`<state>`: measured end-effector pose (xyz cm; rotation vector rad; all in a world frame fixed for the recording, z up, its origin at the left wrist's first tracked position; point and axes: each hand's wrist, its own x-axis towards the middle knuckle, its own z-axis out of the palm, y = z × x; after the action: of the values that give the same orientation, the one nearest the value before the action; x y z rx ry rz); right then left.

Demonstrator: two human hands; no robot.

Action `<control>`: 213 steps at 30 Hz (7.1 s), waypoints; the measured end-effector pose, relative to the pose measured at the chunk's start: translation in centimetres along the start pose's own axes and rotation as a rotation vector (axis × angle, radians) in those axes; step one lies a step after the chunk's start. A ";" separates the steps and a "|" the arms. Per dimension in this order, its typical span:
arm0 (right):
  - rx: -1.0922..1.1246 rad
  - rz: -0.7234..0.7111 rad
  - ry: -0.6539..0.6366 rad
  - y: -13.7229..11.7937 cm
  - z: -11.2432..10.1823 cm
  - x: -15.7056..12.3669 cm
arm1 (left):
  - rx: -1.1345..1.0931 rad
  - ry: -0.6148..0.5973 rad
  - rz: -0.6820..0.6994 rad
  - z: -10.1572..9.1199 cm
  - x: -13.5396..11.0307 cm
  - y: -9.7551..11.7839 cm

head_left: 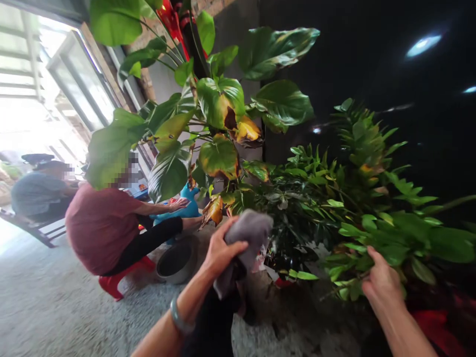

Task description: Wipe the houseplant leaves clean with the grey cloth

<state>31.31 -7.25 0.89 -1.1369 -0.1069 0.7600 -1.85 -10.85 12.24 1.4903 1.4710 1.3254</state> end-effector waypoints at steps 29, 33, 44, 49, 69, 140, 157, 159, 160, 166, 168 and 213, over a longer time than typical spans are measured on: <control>0.042 -0.005 0.012 0.0 0.7 -0.8 | -0.380 -0.141 -0.462 5.7 -1.8 -2.5; 0.077 -0.002 0.042 -0.8 0.9 -1.3 | -0.362 -0.016 -0.301 3.2 -1.3 -0.4; 0.019 0.236 -0.341 0.5 3.7 -4.9 | -0.250 -0.174 -0.275 7.1 -0.5 -1.9; 0.013 0.263 -0.366 1.6 5.1 -5.6 | -0.202 -0.187 -0.310 4.9 -3.4 -1.8; -0.029 0.345 -0.502 1.2 5.3 -6.3 | -0.158 -0.179 -0.010 5.6 -0.4 3.3; -0.192 0.214 -0.448 0.3 3.1 -4.8 | 0.017 -0.086 0.006 4.4 0.0 -2.5; -0.211 0.209 -0.407 0.6 2.8 -4.7 | 0.077 -0.041 -0.078 3.8 0.6 -4.9; -0.224 0.216 -0.405 0.4 2.7 -4.7 | 0.065 -0.050 -0.126 2.7 -1.7 -5.0; -0.227 0.215 -0.412 0.3 2.6 -4.7 | 0.063 -0.002 -0.090 2.1 -2.1 -4.3; -0.198 0.215 -0.417 0.3 3.0 -4.8 | 0.114 0.422 0.268 1.0 5.1 2.0; -0.191 0.214 -0.415 0.4 3.2 -4.9 | 0.114 0.381 0.238 2.2 6.7 1.2; -0.195 0.160 -0.409 0.1 2.9 -4.9 | -0.250 -0.215 0.024 5.0 0.5 1.7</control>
<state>26.33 -7.88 3.54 -1.1694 -0.4456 1.1386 3.27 -9.68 12.55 1.4393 1.1120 1.2676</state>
